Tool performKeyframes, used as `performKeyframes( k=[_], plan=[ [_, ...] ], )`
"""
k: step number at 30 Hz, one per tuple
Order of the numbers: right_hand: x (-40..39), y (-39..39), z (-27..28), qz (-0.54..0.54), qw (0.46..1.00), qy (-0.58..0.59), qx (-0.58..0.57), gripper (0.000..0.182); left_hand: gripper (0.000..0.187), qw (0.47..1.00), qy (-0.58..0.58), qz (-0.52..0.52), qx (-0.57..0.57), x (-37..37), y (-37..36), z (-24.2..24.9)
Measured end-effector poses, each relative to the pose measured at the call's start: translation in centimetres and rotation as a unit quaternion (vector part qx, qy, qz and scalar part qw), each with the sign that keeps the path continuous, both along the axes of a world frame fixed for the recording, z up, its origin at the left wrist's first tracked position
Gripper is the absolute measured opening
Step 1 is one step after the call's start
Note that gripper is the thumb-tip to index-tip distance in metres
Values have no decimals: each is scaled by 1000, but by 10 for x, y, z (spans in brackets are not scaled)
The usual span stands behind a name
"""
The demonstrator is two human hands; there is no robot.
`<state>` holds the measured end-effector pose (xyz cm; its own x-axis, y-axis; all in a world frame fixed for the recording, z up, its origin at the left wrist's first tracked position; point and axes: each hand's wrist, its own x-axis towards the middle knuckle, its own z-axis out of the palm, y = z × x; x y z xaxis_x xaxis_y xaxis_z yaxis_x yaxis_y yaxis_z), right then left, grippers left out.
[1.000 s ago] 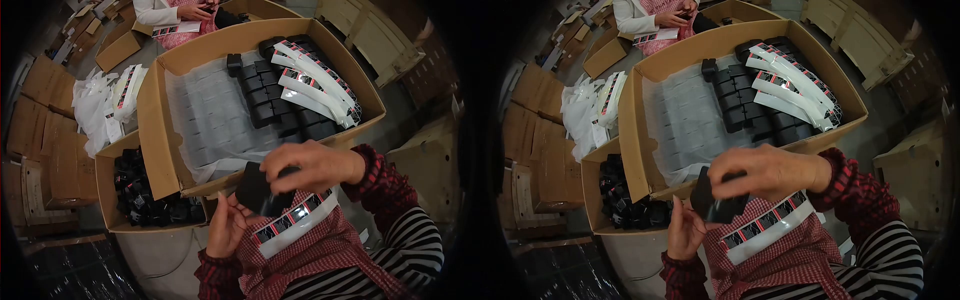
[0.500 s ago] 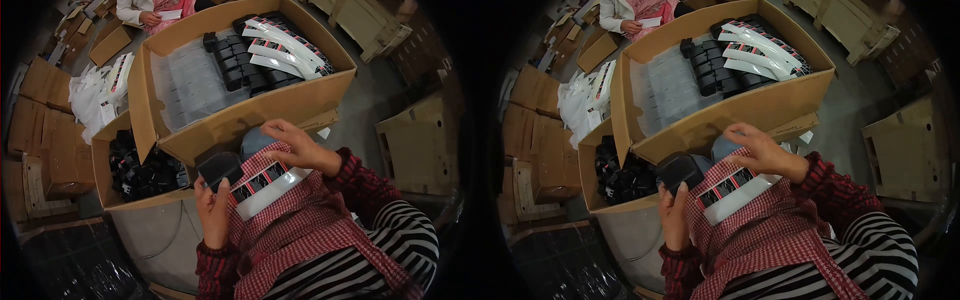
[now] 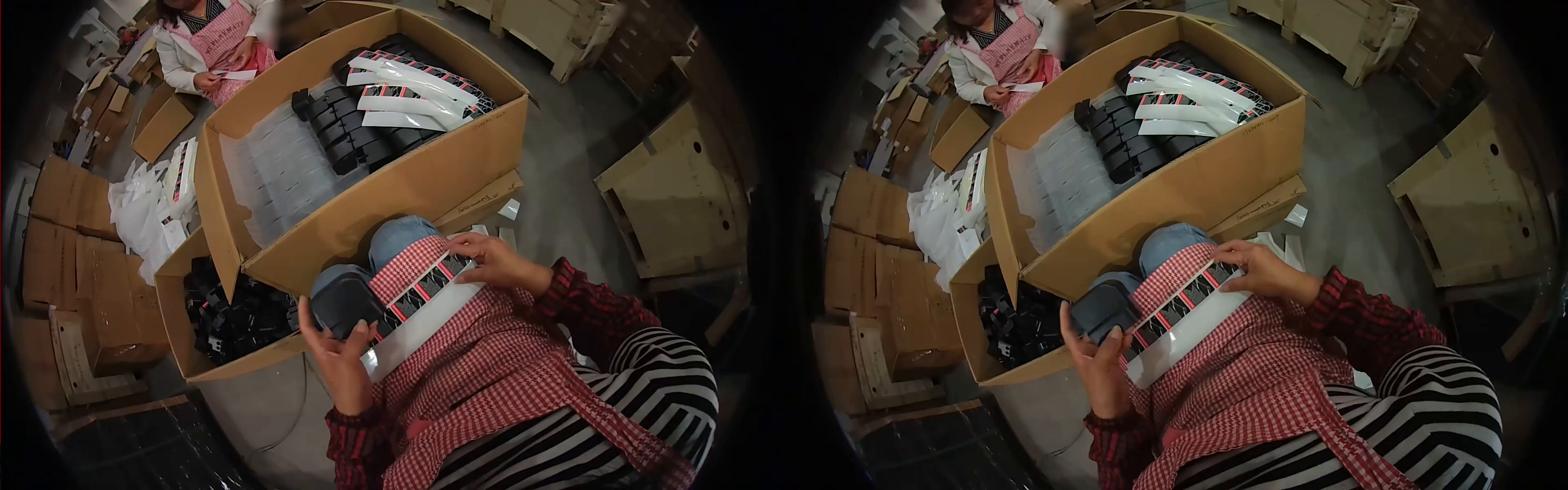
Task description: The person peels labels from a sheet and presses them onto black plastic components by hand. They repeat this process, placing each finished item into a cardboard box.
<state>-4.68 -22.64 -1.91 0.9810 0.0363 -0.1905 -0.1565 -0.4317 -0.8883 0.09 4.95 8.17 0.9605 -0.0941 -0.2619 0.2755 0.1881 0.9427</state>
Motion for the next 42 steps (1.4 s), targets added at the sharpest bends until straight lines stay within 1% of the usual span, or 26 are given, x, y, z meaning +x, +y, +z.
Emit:
performKeyframes(
  k=[1,4,5,7,9,10,11,13,15,17,20,22,23,24,25,26,28,29,31,32,33,34,35,37,39,42],
  plan=[
    [-3,3,-6,4,998,-58,-10,53,71,1000,-3,-2,3,-2,-4,-1],
    [-2,0,-6,14,994,-96,-54,53,80,986,73,-124,-79,3,-5,-11],
    [0,0,3,-9,996,-82,-32,51,80,977,100,-157,-105,2,-5,-18],
    [0,-2,-3,-29,996,-83,-13,47,73,967,132,-184,-119,-3,-8,-25],
    [9,-4,-16,-21,994,-111,-9,46,64,958,186,-172,-134,-3,-9,-36],
    [10,-5,-16,-6,996,-86,-3,45,55,969,152,-164,-108,-4,-11,-44],
    [11,-4,-10,7,998,-57,1,44,55,971,146,-160,-104,-3,-15,-46],
    [14,3,3,6,997,-81,14,43,51,995,31,-86,-44,-2,-23,-49],
    [17,10,12,-23,993,-108,35,41,50,996,28,-79,-34,4,-26,-57],
    [17,6,5,1,994,-108,20,42,48,997,29,-70,-25,10,-27,-76],
    [15,-3,-7,24,994,-103,13,44,51,998,-34,-56,10,12,-40,-103],
    [14,-5,-14,22,994,-100,22,45,38,990,-140,-37,-5,12,-51,-107],
    [14,-5,-17,15,994,-102,28,45,38,989,-139,-38,-7,14,-50,-110],
    [14,-6,-18,8,994,-104,34,45,34,950,-283,-66,118,19,-48,-119],
    [14,-4,-15,4,994,-104,32,45,33,873,-416,-92,237,23,-46,-127],
    [15,0,-7,-4,995,-92,31,44,29,891,-365,-111,247,18,-43,-141],
    [16,3,4,-17,996,-86,26,44,22,892,-353,-66,274,17,-47,-160],
    [16,1,4,-34,996,-86,19,44,20,914,-307,-85,252,15,-48,-152],
    [17,0,1,7,995,-94,15,46,20,911,-320,-92,245,16,-52,-135],
    [16,3,3,-15,994,-98,34,43,19,908,-326,-84,249,14,-52,-133],
    [17,5,4,-22,995,-91,33,43,23,932,-261,-94,234,15,-52,-138],
    [20,4,4,-6,982,-186,-42,41,27,922,-276,-96,254,12,-50,-144],
    [20,4,4,14,956,-270,-115,38,33,913,-283,-100,276,12,-52,-131],
    [24,4,3,10,942,-318,-109,36,45,909,-277,-137,279,11,-56,-110],
    [20,9,16,-17,973,-230,-26,37,53,886,-319,-158,298,10,-61,-97],
    [19,9,22,-11,985,-172,-16,38,46,884,-346,-178,258,14,-62,-105]
  ],
)
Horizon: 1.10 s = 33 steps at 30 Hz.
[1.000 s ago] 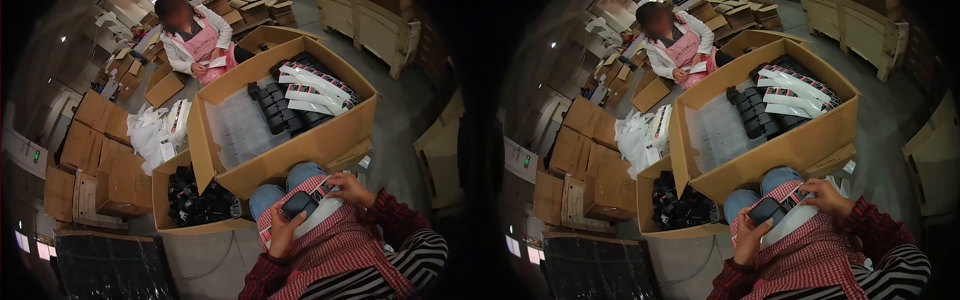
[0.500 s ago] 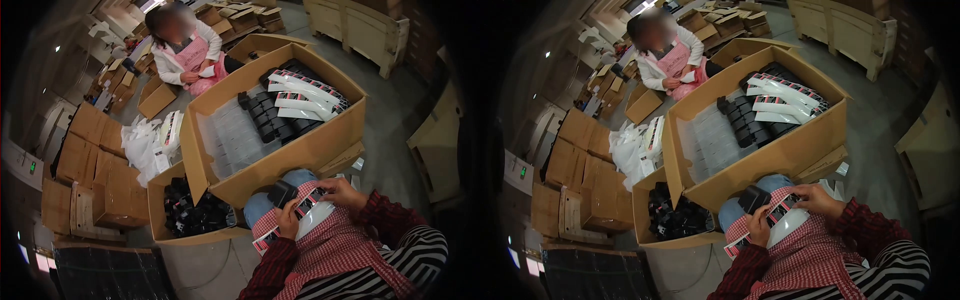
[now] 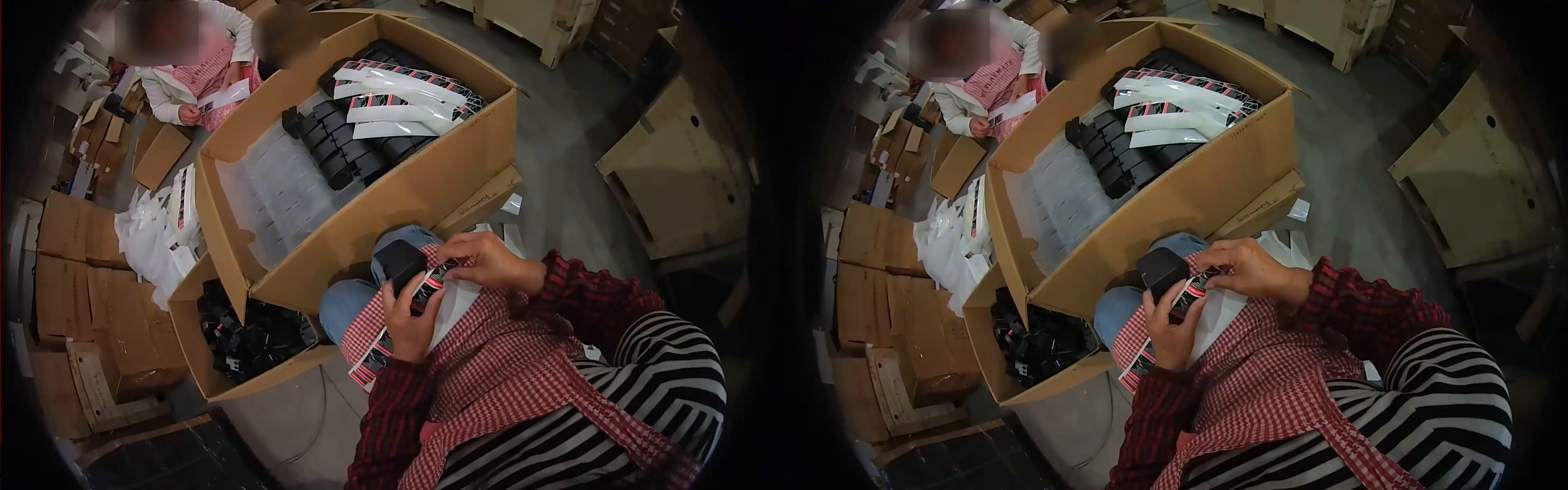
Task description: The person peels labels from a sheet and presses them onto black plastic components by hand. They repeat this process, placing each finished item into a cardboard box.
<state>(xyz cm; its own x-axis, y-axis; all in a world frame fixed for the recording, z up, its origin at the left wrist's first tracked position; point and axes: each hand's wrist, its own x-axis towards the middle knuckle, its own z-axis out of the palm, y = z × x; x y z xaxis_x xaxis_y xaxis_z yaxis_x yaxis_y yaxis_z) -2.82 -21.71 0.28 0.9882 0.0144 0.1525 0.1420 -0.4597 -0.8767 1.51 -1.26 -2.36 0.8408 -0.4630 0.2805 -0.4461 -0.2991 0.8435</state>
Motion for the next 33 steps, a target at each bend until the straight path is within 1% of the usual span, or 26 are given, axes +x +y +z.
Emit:
performKeyframes(
  k=[1,2,4,5,6,7,8,10,11,13,14,16,17,19,20,22,23,25,26,28,29,31,32,33],
  plan=[
    [-1,0,2,4,999,29,17,38,41,999,-15,-22,-21,1,0,-3],
    [-1,0,3,3,999,30,16,38,41,999,-15,-23,-21,1,0,-1],
    [-1,-1,3,13,998,52,35,41,30,999,-37,-26,-28,1,-1,2],
    [0,-2,1,11,998,52,35,41,30,999,-37,-28,-28,2,0,2],
    [0,-1,-2,30,987,75,136,40,27,1000,-17,-13,-15,2,4,0],
    [0,-2,-4,49,966,98,236,39,23,1000,4,2,-2,1,5,-1],
    [-1,-3,-2,47,965,99,237,39,23,1000,5,0,-2,0,5,0],
    [-1,-6,4,67,975,78,195,39,18,998,59,-5,-33,0,5,3],
    [0,-6,3,68,975,78,196,39,18,998,59,-4,-32,0,4,8],
    [0,-4,2,51,994,-32,97,45,15,992,118,-14,-34,0,3,17],
    [2,-4,3,50,994,-32,97,45,15,992,118,-15,-34,2,3,16],
    [4,-3,5,73,988,-117,70,41,15,996,86,-36,-11,7,5,13],
    [3,-4,7,71,988,-117,70,41,15,995,86,-39,-11,7,5,12],
    [3,-7,11,83,993,-41,72,33,16,996,86,-34,-11,8,7,12],
    [3,-6,12,83,993,-41,73,33,16,996,86,-34,-10,9,7,11],
    [3,-4,13,60,993,-32,100,26,19,997,63,-43,0,9,8,9],
    [2,-3,13,60,993,-32,100,26,19,997,64,-43,1,7,5,13],
    [2,-3,14,46,996,-3,81,29,22,999,21,18,-36,3,-4,25],
    [2,-1,14,46,996,-3,82,29,22,999,21,17,-36,5,-4,25],
    [2,3,11,26,994,-1,104,37,23,998,-55,11,-11,8,-2,25],
    [3,3,7,26,994,-1,104,37,23,998,-54,12,-11,9,-1,22],
    [6,3,-4,59,986,-149,49,44,19,996,79,-23,-23,9,2,14],
    [5,3,-4,57,986,-149,49,44,19,996,80,-25,-23,8,3,15],
    [4,2,-5,60,989,-114,66,44,20,997,80,-14,-9,7,3,17]
  ],
)
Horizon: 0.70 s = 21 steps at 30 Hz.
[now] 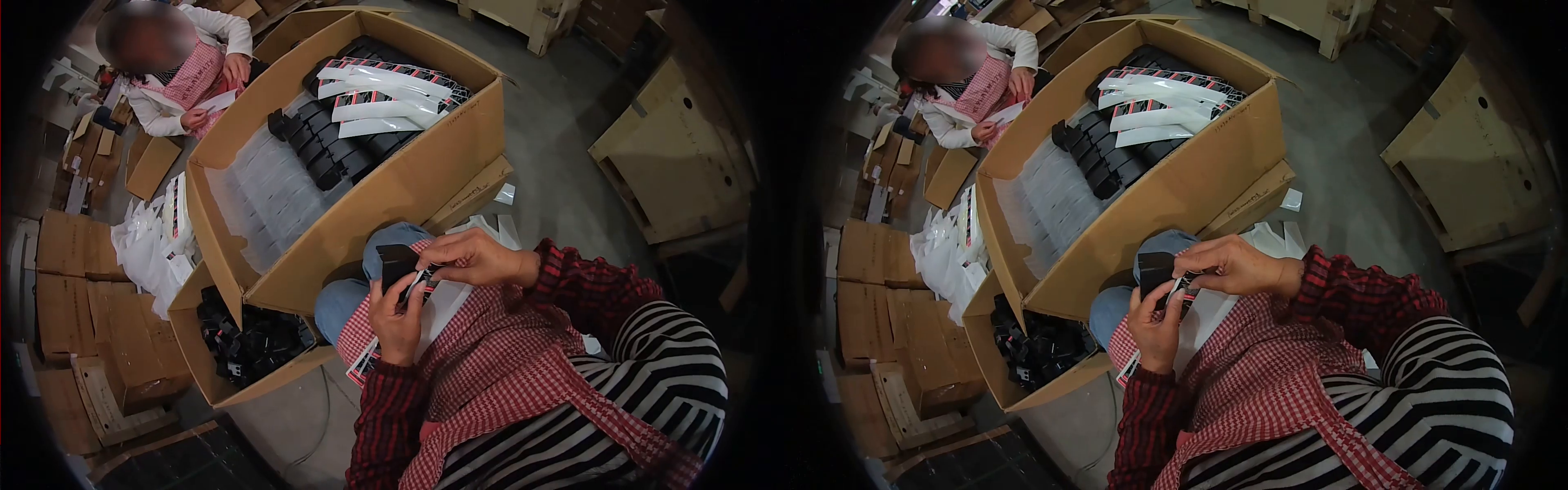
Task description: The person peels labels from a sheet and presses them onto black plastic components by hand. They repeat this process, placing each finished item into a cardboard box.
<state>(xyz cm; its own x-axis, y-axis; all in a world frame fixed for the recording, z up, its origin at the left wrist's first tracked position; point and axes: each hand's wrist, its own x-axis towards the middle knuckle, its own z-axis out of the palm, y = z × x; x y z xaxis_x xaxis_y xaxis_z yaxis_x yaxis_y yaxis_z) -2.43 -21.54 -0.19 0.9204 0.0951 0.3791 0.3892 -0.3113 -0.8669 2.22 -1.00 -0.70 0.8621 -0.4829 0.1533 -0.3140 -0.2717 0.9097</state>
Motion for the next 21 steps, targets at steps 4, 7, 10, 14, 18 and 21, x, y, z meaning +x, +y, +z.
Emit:
performKeyframes(
  k=[4,7,10,14,18,21],
  plan=[
    [-3,2,6,17,992,86,92,42,19,1000,13,7,28,-1,4,-8],
    [0,1,-4,27,991,76,108,38,19,999,41,4,-6,-2,2,-1],
    [2,-2,-1,29,997,63,33,36,22,1000,-4,3,15,-1,3,-8],
    [1,0,0,27,987,116,107,34,24,997,66,12,-28,-6,-3,13],
    [2,-1,-2,28,985,136,105,28,25,999,-41,-19,16,-3,-1,-2],
    [3,-2,2,11,995,91,43,22,22,999,-24,-22,13,-3,0,-9]
  ],
)
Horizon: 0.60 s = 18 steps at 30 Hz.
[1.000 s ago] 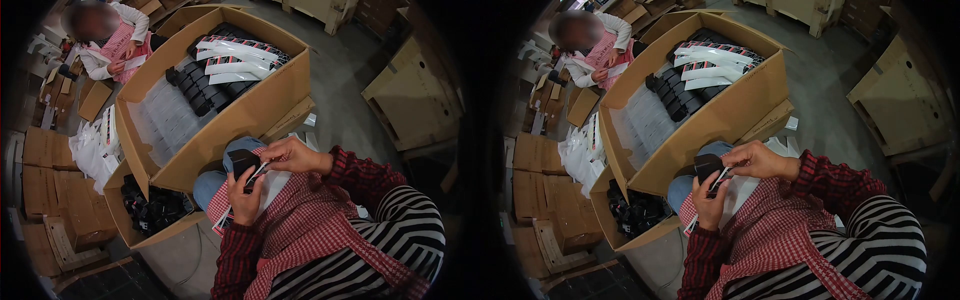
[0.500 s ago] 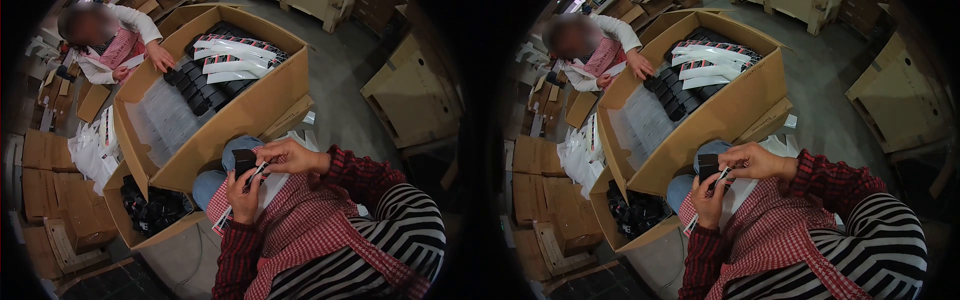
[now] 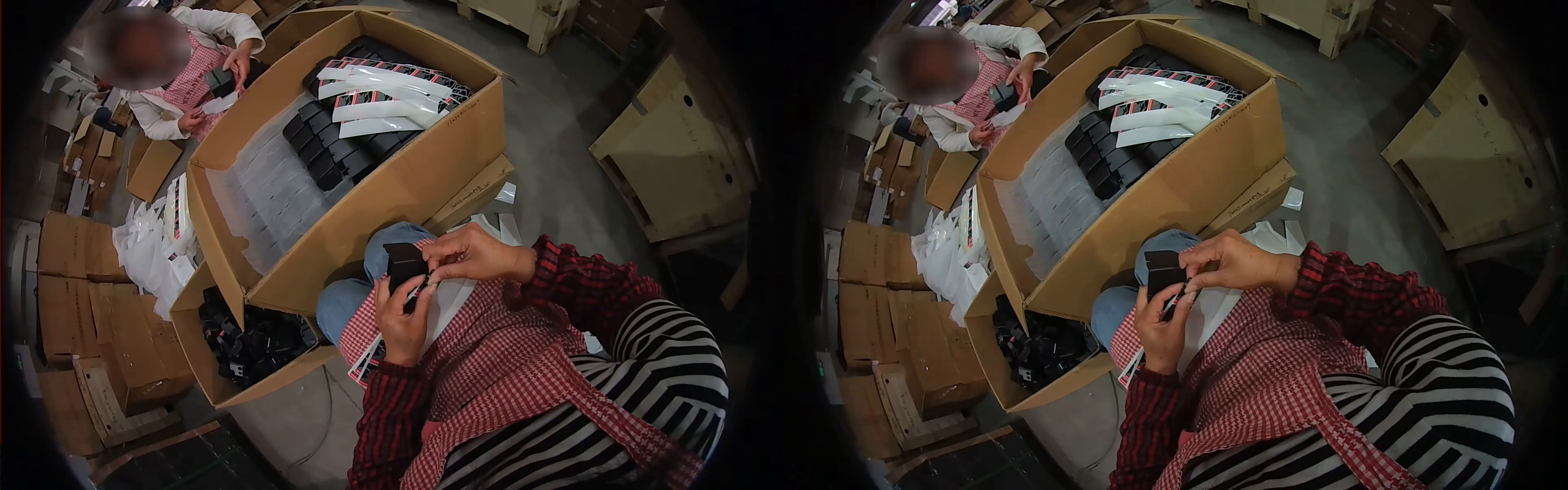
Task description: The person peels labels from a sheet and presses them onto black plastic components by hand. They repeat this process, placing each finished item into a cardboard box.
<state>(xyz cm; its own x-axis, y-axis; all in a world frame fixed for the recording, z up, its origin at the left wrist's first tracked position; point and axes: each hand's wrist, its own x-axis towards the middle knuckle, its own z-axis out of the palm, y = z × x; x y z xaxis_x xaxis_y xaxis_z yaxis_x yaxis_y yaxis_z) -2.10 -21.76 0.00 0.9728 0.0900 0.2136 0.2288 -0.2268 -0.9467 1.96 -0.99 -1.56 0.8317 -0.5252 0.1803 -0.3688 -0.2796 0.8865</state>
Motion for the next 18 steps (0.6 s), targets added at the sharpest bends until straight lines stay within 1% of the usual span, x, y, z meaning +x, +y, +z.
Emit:
performKeyframes(
  k=[1,2,4,5,7,8,10,11,13,14,16,17,18],
  plan=[
    [0,0,2,-11,997,-49,-58,21,20,1000,14,0,5,0,1,-2],
    [0,0,5,-10,997,-49,-57,21,20,1000,14,0,5,0,1,-1],
    [-2,2,8,-27,995,-25,-91,22,17,1000,4,-5,12,3,0,2],
    [-2,3,5,-27,995,-26,-92,22,17,1000,3,-5,11,4,-1,3],
    [-1,3,-4,-63,994,-52,-68,22,12,998,-61,-24,11,8,-3,6],
    [-2,3,-1,-64,994,-53,-68,22,12,998,-62,-25,12,9,-2,5],
    [-4,1,8,-48,999,3,-12,24,12,998,-60,-25,17,10,-1,3],
    [-4,-1,7,-48,999,1,-12,24,12,998,-63,-25,17,10,-1,3],
    [-4,-3,4,-36,997,-59,-23,26,13,999,-21,-26,19,10,1,3],
    [-3,-3,4,-36,997,-60,-23,26,13,999,-23,-26,18,10,2,6],
    [-1,-6,6,-21,982,-151,-108,23,16,998,-18,-48,25,9,3,14],
    [-1,-6,6,-21,982,-152,-109,23,16,998,-19,-48,24,8,4,15],
    [-2,-6,7,-31,972,-186,-142,22,20,999,-29,-25,18,7,5,15]
  ],
)
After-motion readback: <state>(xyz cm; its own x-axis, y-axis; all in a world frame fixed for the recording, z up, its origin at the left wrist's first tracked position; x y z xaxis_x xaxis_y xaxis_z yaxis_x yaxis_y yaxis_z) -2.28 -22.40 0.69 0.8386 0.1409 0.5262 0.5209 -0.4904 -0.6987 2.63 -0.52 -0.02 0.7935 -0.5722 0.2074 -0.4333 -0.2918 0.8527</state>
